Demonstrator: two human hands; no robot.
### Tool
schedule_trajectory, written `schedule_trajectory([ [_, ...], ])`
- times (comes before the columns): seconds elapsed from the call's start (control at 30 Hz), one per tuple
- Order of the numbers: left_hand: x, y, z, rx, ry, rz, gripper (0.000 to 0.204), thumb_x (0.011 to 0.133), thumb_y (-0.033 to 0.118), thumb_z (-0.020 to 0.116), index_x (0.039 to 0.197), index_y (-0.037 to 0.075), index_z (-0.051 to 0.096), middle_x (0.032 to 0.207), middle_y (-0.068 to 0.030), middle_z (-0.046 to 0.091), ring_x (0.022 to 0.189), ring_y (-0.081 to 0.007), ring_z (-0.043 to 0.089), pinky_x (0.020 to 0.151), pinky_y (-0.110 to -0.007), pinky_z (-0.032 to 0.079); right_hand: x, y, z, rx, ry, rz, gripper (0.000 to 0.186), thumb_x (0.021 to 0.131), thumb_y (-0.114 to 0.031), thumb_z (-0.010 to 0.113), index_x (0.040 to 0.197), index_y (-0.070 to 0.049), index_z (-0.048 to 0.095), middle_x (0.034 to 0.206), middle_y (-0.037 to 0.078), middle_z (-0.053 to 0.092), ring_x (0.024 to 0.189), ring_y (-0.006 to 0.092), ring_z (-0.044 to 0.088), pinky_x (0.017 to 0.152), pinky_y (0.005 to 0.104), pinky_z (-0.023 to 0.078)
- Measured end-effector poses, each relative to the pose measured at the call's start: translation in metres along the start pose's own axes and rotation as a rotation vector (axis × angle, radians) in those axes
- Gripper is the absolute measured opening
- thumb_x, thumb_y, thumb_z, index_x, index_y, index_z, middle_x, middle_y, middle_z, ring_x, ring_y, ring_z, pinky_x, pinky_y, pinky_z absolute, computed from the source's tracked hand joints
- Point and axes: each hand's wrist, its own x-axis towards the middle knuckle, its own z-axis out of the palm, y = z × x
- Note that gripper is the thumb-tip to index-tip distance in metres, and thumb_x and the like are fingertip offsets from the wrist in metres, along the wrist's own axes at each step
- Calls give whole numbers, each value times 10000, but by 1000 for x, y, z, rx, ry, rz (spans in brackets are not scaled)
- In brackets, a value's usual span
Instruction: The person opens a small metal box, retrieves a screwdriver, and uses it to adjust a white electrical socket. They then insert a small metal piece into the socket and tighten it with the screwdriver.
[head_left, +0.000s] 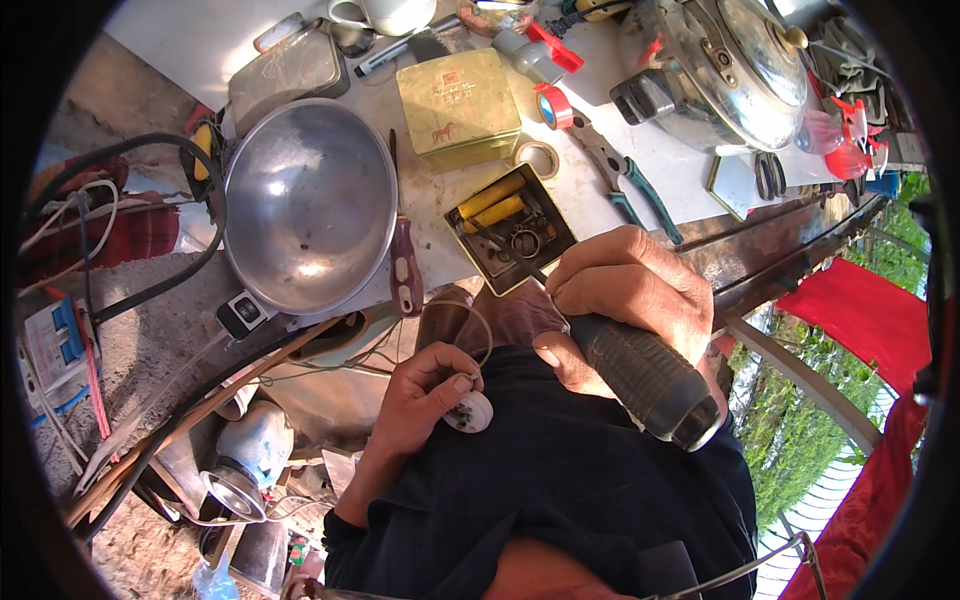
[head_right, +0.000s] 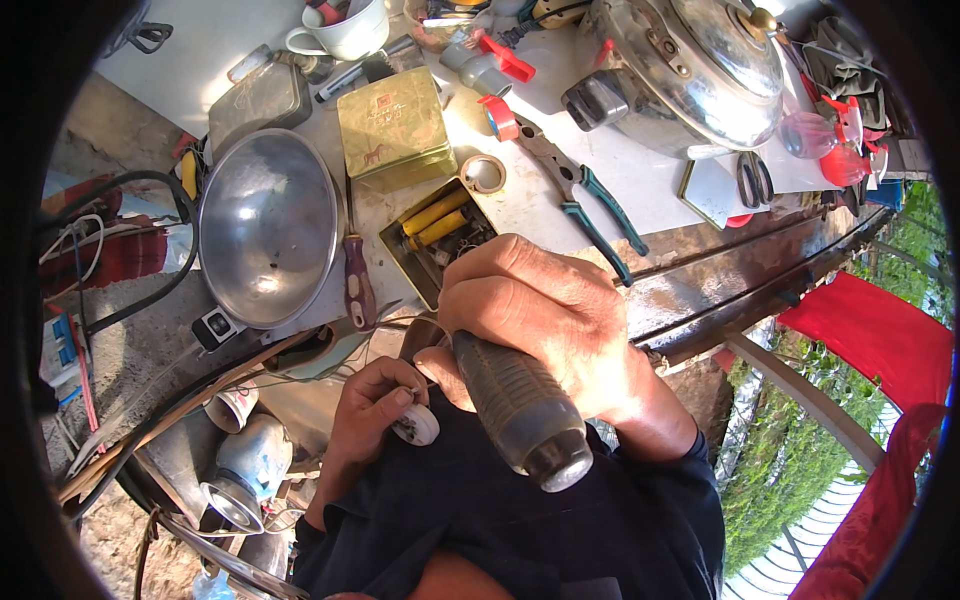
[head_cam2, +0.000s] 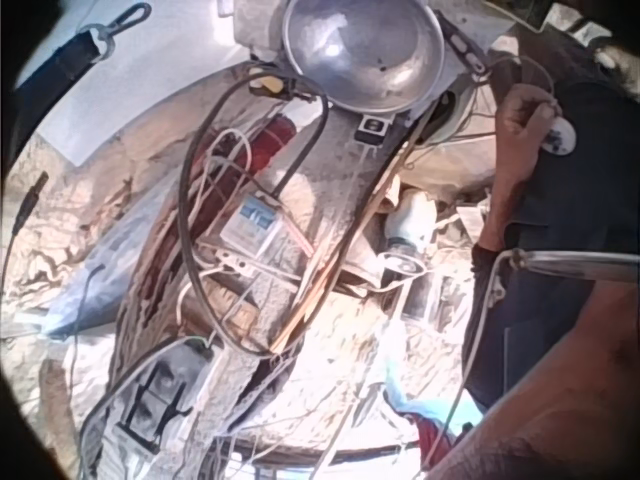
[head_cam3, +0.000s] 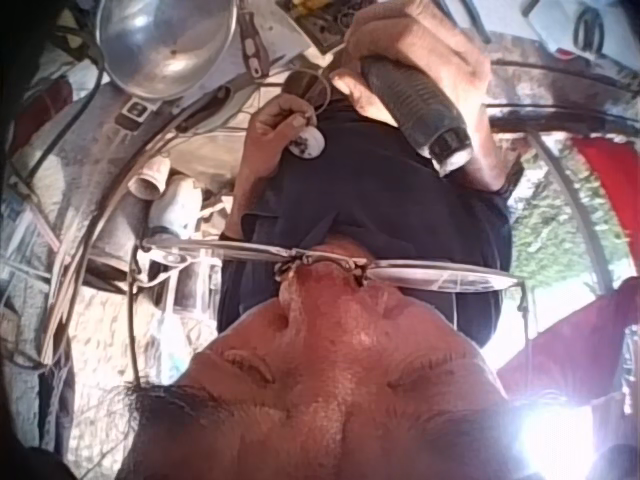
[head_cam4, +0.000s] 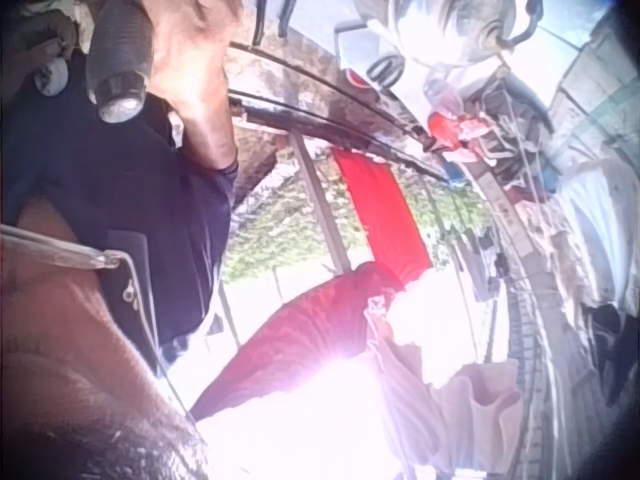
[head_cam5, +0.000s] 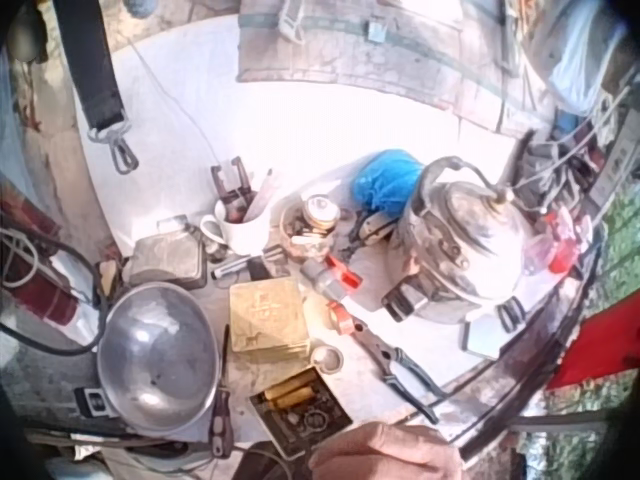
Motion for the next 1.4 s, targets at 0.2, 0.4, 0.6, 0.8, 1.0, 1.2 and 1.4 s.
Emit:
schedule_trajectory([
  [0.2, 0, -2, 2, -3, -1, 3, 117, 1020, 106, 658, 1091, 13, 658, 987, -44, 681, 916, -100, 637, 829, -253, 506, -6, -12, -28, -55, 7, 14, 353, 813, -256, 903, 913, -18, 663, 830, 139, 693, 709, 200, 671, 620, 303, 539],
  [0.4, -1, -3, 4, 4, 2, 2, 120, 1019, 103, 657, 1097, 11, 656, 989, -46, 682, 918, -103, 639, 836, -257, 509, -2, 0, -15, -26, 37, 21, 327, 784, -205, 919, 925, -23, 686, 875, 123, 700, 753, 212, 700, 663, 318, 567],
  [0.6, -1, -5, 4, 5, 7, 4, 125, 1023, 107, 658, 1102, 11, 655, 991, -47, 681, 922, -105, 638, 839, -259, 511, 4, 10, -12, 5, -21, -24, 352, 800, -239, 912, 911, -7, 672, 852, 144, 700, 732, 212, 691, 650, 308, 553],
  [0.8, -1, -4, 5, -2, 13, 7, 129, 1023, 117, 658, 1105, 16, 654, 987, -47, 680, 918, -104, 637, 839, -259, 510, 0, 5, -33, 6, 41, -6, 405, 794, -314, 902, 904, -10, 659, 822, 149, 679, 705, 197, 660, 635, 296, 524],
  [1.0, 0, -4, 5, 0, 14, 9, 127, 1024, 115, 655, 1105, 17, 653, 991, -47, 678, 919, -102, 635, 838, -258, 510, 1, 12, -23, -3, 62, -48, 412, 804, -319, 915, 911, -7, 669, 838, 154, 694, 723, 210, 683, 647, 301, 540],
  [1.2, 1, -4, 5, -7, 5, 17, 110, 1023, 84, 646, 1108, 16, 655, 992, -47, 678, 923, -102, 638, 837, -255, 511, 6, 25, -10, -16, -25, 5, 399, 807, -328, 912, 888, -20, 673, 831, 127, 705, 738, 202, 697, 649, 306, 560],
  [1.4, 2, -2, 4, -10, 13, 13, 120, 1024, 99, 654, 1110, 14, 657, 986, -46, 682, 921, -102, 641, 829, -255, 512, 4, 18, -30, 42, 18, 70, 399, 804, -318, 904, 865, -9, 659, 797, 136, 673, 684, 180, 642, 611, 284, 501],
])
